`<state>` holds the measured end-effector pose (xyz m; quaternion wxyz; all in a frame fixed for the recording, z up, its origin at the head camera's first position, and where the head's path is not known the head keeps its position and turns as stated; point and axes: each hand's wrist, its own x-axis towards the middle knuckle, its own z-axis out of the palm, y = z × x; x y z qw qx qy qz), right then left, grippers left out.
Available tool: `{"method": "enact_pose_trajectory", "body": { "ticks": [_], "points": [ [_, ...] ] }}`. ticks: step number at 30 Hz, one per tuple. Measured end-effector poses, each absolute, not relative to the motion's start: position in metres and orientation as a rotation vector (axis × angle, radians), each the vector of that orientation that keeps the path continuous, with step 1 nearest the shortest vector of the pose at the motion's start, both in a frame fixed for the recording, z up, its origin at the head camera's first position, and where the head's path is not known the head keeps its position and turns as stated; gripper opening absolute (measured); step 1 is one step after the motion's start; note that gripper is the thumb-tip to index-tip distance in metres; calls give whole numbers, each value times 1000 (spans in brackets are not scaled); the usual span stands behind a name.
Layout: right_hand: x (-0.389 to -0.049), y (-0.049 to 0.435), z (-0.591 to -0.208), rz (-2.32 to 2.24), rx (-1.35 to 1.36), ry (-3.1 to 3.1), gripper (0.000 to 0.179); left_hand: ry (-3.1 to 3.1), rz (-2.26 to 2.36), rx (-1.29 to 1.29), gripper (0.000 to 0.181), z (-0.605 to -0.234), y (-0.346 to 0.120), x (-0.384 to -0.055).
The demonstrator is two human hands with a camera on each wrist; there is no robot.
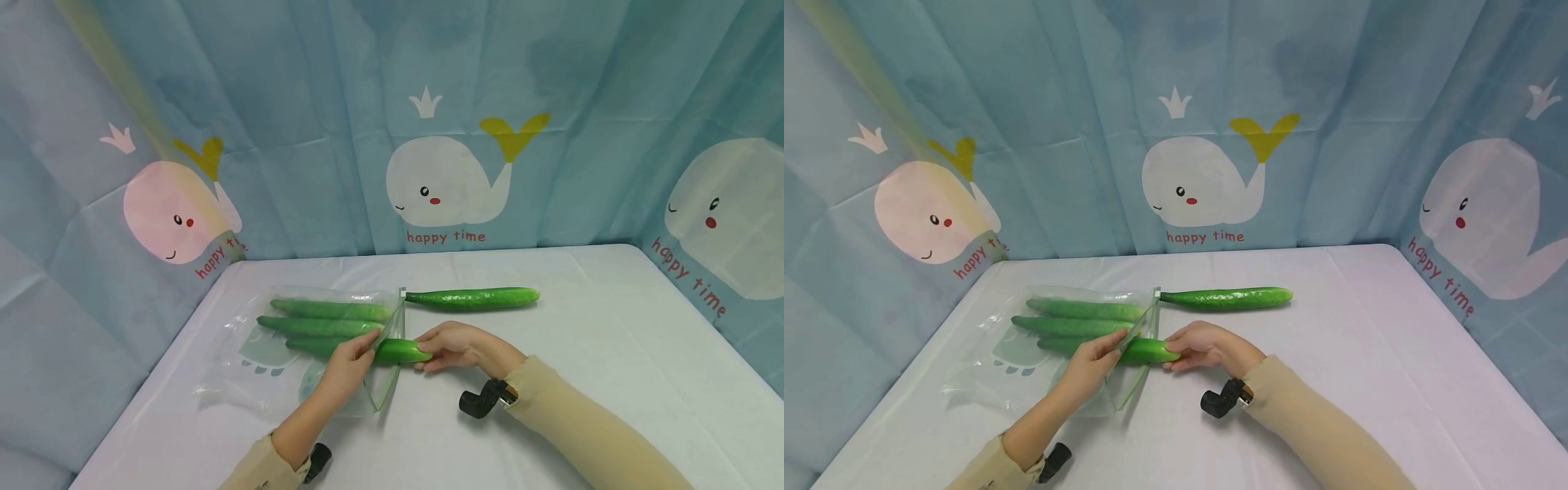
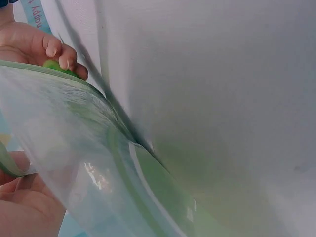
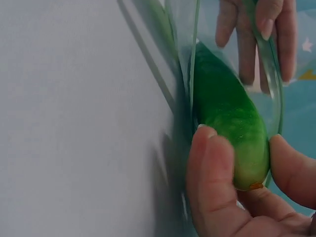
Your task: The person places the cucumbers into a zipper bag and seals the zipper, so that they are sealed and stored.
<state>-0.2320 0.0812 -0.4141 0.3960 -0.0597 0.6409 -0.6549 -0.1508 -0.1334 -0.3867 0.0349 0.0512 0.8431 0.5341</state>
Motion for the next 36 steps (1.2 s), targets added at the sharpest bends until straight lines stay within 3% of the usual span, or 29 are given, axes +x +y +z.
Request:
{"method": "enact_pose_trajectory", "body": {
  "ticks": [36],
  "points": [
    [-227,30,-419,-1790,-13,1529,43,2585,1652,160,42,-389,-133,-151]
  ]
}}
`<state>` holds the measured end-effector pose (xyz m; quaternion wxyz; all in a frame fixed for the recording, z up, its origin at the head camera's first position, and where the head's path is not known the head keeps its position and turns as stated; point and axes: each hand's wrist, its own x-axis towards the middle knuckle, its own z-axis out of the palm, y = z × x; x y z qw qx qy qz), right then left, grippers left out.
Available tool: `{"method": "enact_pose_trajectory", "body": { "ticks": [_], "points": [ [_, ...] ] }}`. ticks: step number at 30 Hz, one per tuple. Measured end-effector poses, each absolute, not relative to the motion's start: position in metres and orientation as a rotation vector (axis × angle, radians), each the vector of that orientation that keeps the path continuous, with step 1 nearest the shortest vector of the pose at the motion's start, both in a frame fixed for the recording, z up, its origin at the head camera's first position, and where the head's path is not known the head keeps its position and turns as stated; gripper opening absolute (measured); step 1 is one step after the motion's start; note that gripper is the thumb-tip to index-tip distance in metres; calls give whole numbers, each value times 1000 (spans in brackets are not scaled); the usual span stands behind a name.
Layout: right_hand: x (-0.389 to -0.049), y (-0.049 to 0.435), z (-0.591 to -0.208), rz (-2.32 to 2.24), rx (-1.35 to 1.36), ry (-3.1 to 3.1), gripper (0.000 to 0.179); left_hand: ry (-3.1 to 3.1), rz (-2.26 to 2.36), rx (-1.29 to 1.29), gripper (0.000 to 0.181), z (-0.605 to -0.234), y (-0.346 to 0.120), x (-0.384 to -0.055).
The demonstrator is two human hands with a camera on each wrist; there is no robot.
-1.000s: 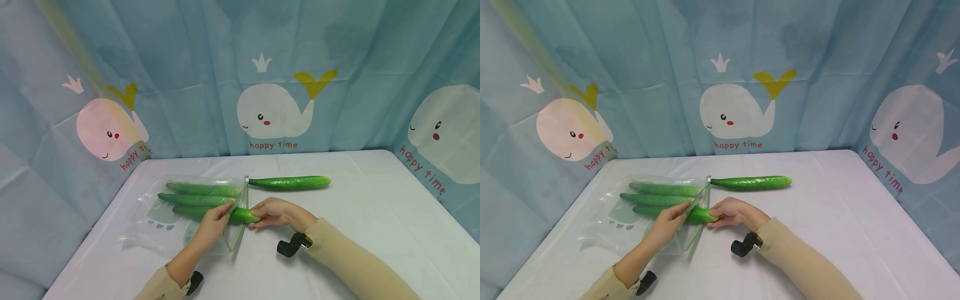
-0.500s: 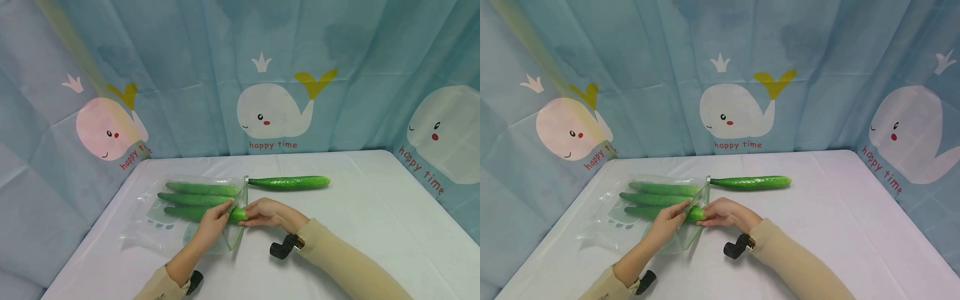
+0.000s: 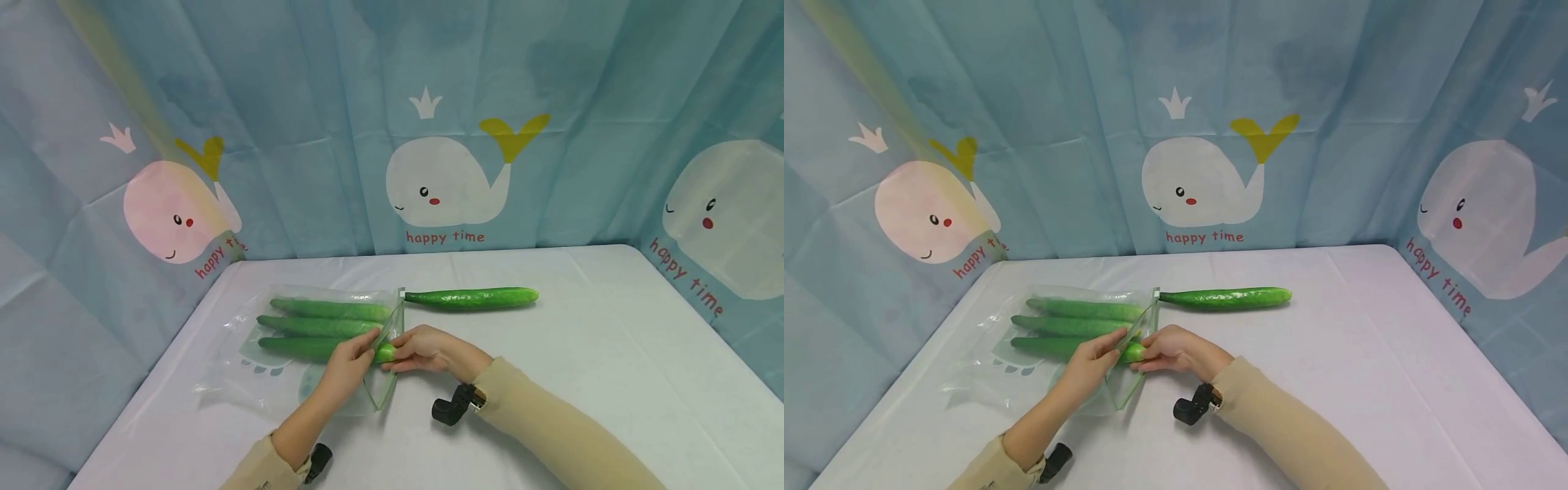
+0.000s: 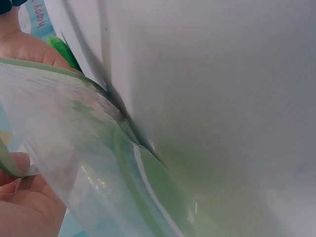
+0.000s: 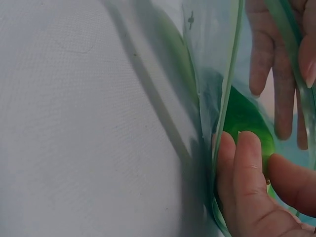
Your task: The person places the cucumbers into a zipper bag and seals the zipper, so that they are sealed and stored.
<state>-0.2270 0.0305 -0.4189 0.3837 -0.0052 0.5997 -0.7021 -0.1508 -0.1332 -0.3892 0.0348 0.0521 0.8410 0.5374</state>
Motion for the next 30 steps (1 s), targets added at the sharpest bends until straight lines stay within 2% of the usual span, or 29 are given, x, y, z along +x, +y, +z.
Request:
{"method": "enact_pose_trajectory", "body": {
  "ticks": [11,30],
  "points": [
    [-226,26,-420,-1747,-10,1605,39,2582,1656,163,41,-388,-133,-150],
    [-228,20,-423,-1700,43,1667,13,2575,1674,157,41,-390,-133,-151]
  ]
}}
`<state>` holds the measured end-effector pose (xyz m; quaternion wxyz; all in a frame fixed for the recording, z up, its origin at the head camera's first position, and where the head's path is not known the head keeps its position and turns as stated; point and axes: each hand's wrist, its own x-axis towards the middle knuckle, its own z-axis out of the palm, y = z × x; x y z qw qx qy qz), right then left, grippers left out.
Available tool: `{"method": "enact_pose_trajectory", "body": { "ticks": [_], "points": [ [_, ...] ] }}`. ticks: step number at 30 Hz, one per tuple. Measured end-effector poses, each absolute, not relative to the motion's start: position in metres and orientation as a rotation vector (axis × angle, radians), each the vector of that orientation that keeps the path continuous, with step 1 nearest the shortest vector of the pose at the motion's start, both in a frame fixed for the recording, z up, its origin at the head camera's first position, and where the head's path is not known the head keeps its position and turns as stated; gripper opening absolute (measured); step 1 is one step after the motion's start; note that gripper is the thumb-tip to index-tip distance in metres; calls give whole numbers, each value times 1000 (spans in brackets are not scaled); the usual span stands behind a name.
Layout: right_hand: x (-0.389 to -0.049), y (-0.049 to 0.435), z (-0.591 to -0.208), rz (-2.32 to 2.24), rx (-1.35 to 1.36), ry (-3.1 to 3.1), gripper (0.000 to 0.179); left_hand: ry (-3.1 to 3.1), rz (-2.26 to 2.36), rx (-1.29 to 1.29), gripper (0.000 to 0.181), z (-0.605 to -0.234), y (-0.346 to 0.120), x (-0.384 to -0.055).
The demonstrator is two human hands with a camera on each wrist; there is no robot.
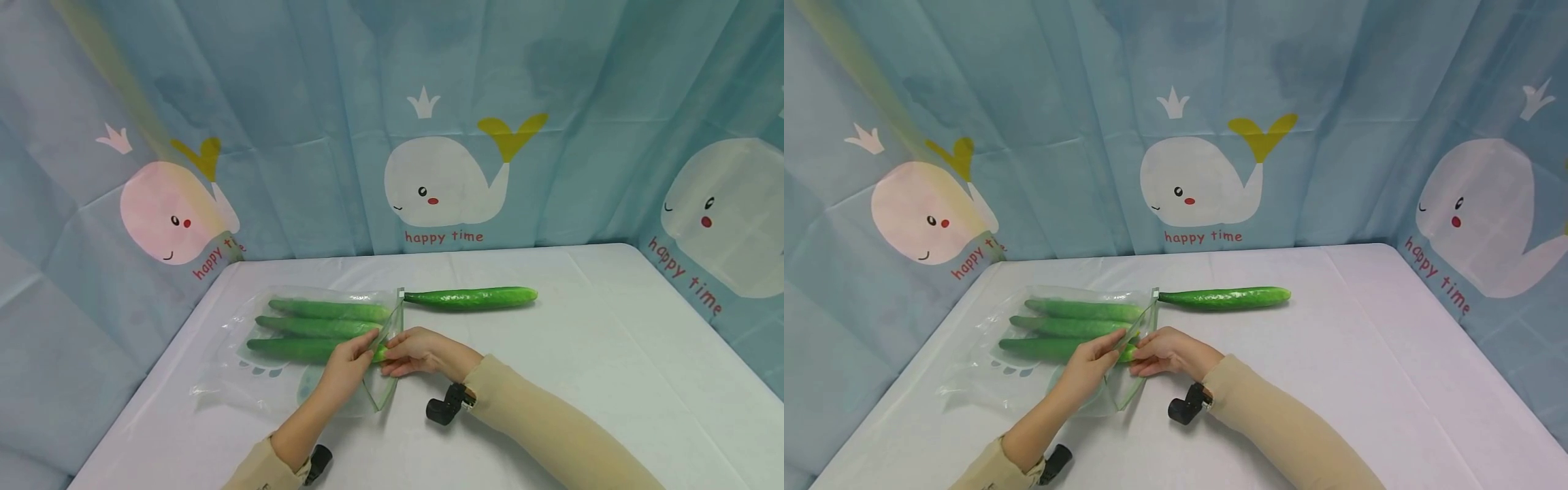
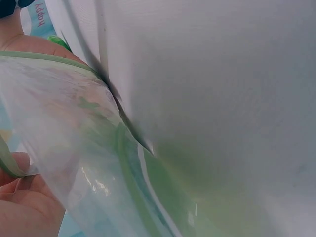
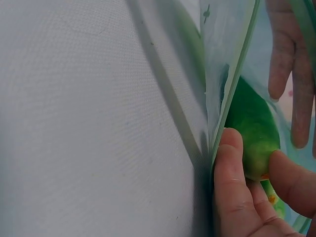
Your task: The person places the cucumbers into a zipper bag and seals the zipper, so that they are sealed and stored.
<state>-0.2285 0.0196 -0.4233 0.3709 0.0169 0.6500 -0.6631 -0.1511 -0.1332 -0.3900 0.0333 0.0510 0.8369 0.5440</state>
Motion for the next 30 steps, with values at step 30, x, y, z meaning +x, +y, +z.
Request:
{"method": "enact_pose_trajectory", "body": {
  "ticks": [30],
  "points": [
    [-228,30,-425,-1673,-15,1681,26,2551,1689,143,42,-390,-134,-151]
  ]
}}
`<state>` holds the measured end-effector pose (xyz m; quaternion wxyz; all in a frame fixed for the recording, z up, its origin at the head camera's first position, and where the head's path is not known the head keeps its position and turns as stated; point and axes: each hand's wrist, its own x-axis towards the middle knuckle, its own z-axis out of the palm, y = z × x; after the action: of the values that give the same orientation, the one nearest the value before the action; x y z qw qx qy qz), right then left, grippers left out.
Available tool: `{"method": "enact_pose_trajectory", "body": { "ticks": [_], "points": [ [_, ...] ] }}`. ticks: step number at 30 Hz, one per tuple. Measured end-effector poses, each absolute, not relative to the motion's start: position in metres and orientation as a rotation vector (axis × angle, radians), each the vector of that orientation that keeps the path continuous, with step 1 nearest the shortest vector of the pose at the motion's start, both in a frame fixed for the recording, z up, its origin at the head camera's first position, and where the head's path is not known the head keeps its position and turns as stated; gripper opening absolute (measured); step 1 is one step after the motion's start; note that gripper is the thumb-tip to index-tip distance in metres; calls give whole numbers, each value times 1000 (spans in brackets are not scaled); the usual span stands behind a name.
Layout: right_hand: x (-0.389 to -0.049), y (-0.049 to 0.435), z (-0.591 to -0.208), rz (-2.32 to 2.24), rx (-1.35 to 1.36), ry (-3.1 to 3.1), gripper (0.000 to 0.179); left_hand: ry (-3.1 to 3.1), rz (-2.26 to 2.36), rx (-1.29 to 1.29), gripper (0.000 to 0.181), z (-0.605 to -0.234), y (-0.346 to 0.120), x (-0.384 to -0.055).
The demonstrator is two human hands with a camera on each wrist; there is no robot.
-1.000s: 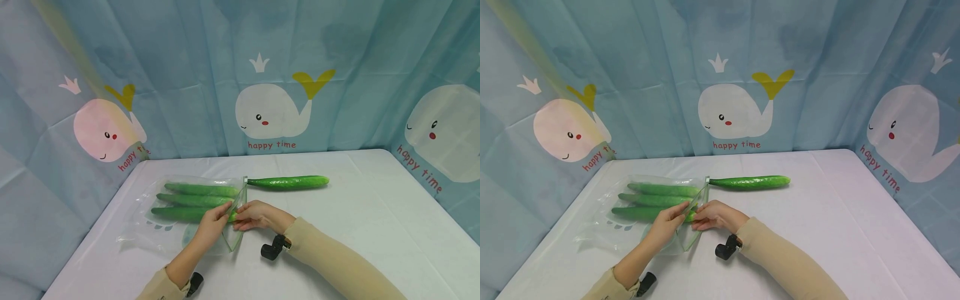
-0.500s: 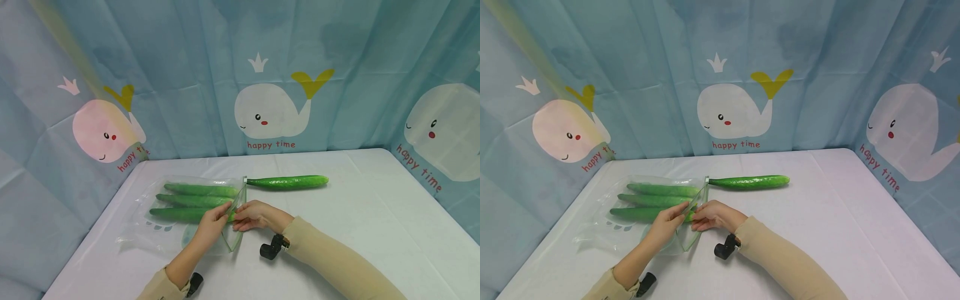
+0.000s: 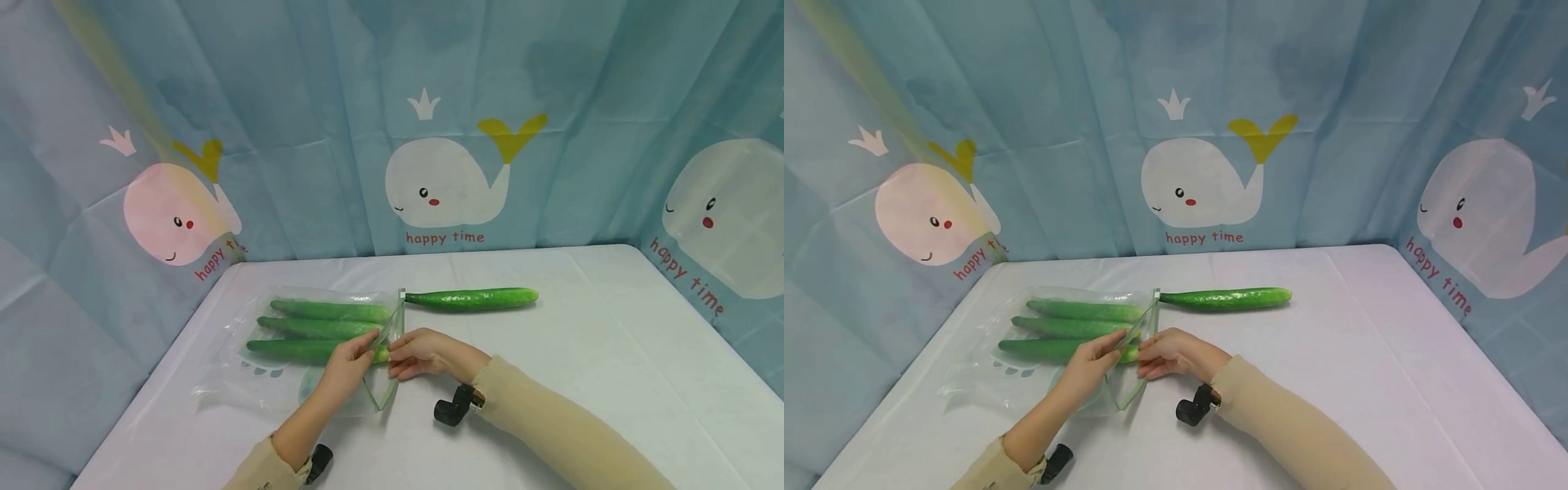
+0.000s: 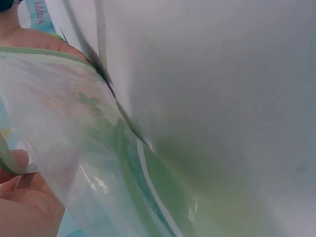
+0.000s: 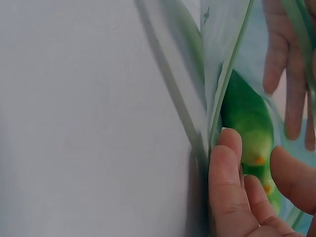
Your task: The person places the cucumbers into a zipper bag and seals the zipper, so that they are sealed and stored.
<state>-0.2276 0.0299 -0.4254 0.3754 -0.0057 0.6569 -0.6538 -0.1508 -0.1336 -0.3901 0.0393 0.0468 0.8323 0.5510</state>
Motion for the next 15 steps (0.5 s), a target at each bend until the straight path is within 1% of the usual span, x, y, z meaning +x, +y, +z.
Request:
{"method": "enact_pose_trajectory", "body": {
  "ticks": [3,11,15],
  "points": [
    [-227,42,-424,-1675,-14,1690,30,2556,1696,142,41,-390,-133,-150],
    [-227,84,-419,-1688,-13,1774,36,2551,1696,114,41,-389,-133,-150],
    [-229,108,-417,-1701,-47,1860,43,2547,1703,130,41,-388,-135,-150]
  ]
}}
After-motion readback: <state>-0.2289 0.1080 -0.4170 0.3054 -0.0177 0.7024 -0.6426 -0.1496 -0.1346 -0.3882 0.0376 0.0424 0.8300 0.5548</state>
